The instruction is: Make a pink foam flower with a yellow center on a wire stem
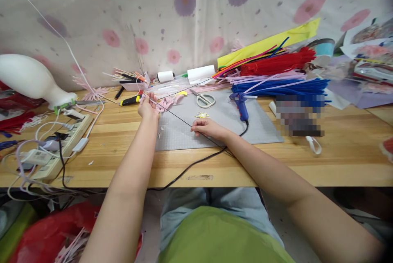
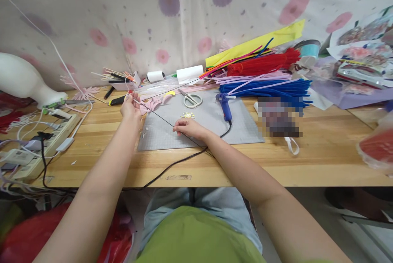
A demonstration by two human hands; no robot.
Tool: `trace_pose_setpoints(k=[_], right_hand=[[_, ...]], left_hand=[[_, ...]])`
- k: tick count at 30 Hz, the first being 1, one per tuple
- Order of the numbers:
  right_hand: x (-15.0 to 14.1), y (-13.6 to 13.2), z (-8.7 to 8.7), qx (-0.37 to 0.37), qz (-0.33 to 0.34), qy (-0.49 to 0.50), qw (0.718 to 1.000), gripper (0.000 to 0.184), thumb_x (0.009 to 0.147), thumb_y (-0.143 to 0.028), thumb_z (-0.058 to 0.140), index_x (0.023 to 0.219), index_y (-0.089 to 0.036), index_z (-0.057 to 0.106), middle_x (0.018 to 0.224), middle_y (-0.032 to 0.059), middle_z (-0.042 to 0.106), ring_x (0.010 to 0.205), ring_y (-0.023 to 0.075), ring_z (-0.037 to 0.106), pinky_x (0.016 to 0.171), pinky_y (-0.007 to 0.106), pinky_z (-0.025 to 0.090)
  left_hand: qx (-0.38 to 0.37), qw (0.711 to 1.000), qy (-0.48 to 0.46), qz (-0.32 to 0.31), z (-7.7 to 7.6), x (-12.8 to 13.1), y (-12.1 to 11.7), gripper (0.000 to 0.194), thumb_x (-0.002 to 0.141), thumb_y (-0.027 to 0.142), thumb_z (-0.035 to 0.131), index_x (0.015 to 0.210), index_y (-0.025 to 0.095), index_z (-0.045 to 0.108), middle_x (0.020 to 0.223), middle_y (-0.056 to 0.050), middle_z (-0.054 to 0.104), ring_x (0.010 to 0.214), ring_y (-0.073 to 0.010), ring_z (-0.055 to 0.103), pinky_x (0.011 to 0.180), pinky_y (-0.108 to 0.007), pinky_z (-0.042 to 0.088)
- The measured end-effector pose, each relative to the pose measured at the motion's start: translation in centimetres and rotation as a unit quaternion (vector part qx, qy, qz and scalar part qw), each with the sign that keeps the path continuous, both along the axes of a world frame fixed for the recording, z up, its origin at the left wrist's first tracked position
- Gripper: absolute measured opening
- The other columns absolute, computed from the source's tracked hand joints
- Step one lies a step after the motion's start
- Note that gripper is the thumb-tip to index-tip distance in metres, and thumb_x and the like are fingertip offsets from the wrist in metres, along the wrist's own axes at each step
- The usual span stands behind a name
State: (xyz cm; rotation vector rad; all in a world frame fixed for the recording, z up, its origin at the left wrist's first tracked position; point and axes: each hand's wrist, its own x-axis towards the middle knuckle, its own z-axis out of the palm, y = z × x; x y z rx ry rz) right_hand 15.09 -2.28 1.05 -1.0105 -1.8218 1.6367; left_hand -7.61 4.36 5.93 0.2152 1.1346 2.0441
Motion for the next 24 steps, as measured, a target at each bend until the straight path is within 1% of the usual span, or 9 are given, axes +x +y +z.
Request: trace_pose_setpoints(k=[4, 7, 10, 16, 19, 24], right_hand=[[0.0, 0.0, -0.1, 0.010, -0.008, 0.014, 1.000, 0.022, 0.073, -0.039, 0.056, 0.073, -0.017, 0.057, 0.058, -0.0053, 0.054, 0.044, 0.0054, 0.030, 0.044, 0.023, 0.020], [0.2, 0.3, -0.5, 0.032, -0.024, 0.022, 0.999, 0.023, 0.074, -0.039, 0.056, 0.074, -0.016, 0.059, 0.058, -0.0053, 0.054, 0.045, 0.0058, 0.030, 0.045, 0.023, 0.021], [0.2, 0.5, -0.6, 0.046, -0.023, 0.024, 0.998, 0.024, 0.075, -0.039, 0.055, 0.076, -0.016, 0.060, 0.058, -0.0046, 0.054, 0.049, 0.0069, 0.034, 0.049, 0.024, 0.024], [0.3, 0.3, -0.4, 0.068, -0.002, 0.033, 0.997, 0.022, 0.077, -0.036, 0.054, 0.076, -0.015, 0.061, 0.058, -0.0038, 0.053, 0.059, 0.0093, 0.044, 0.059, 0.024, 0.031], [0.4, 0.3, -0.4, 0.080, 0.002, 0.034, 0.996, 0.022, 0.077, -0.035, 0.054, 0.077, -0.015, 0.061, 0.056, -0.0043, 0.050, 0.059, 0.0098, 0.045, 0.061, 0.025, 0.031], [0.6, 0.2, -0.5, 0.087, 0.016, 0.047, 0.995, 0.024, 0.078, -0.038, 0.055, 0.079, -0.015, 0.061, 0.057, -0.0046, 0.049, 0.059, 0.0099, 0.044, 0.061, 0.026, 0.032]], left_hand=[[-0.002, 1.000, 0.013, 0.000, 0.8, 0.4, 0.4, 0.013, 0.087, 0.008, 0.051, 0.087, 0.015, 0.061, 0.089, -0.005, 0.072, 0.088, -0.0092, 0.069, 0.071, -0.014, 0.055], [-0.002, 1.000, 0.020, -0.002, 1.2, 0.6, 0.4, 0.013, 0.086, 0.007, 0.051, 0.083, 0.014, 0.060, 0.090, -0.006, 0.072, 0.091, -0.0104, 0.069, 0.074, -0.015, 0.055], [0.003, 1.000, 0.021, 0.006, 1.4, 0.5, 0.3, 0.011, 0.085, 0.007, 0.051, 0.080, 0.014, 0.059, 0.086, -0.006, 0.071, 0.091, -0.0117, 0.069, 0.076, -0.018, 0.056], [0.003, 0.999, 0.027, 0.028, 1.4, -0.5, 0.0, 0.011, 0.086, 0.006, 0.050, 0.080, 0.013, 0.058, 0.088, -0.006, 0.070, 0.086, -0.0091, 0.069, 0.078, -0.017, 0.055], [0.001, 0.999, 0.027, 0.031, 1.3, -0.7, -0.1, 0.013, 0.085, 0.007, 0.051, 0.077, 0.013, 0.058, 0.087, -0.006, 0.070, 0.083, -0.0082, 0.069, 0.077, -0.016, 0.055], [0.002, 1.000, 0.002, 0.026, 0.9, -0.8, 0.2, 0.015, 0.086, 0.007, 0.050, 0.074, 0.012, 0.057, 0.081, -0.005, 0.069, 0.080, -0.0072, 0.069, 0.072, -0.014, 0.055]])
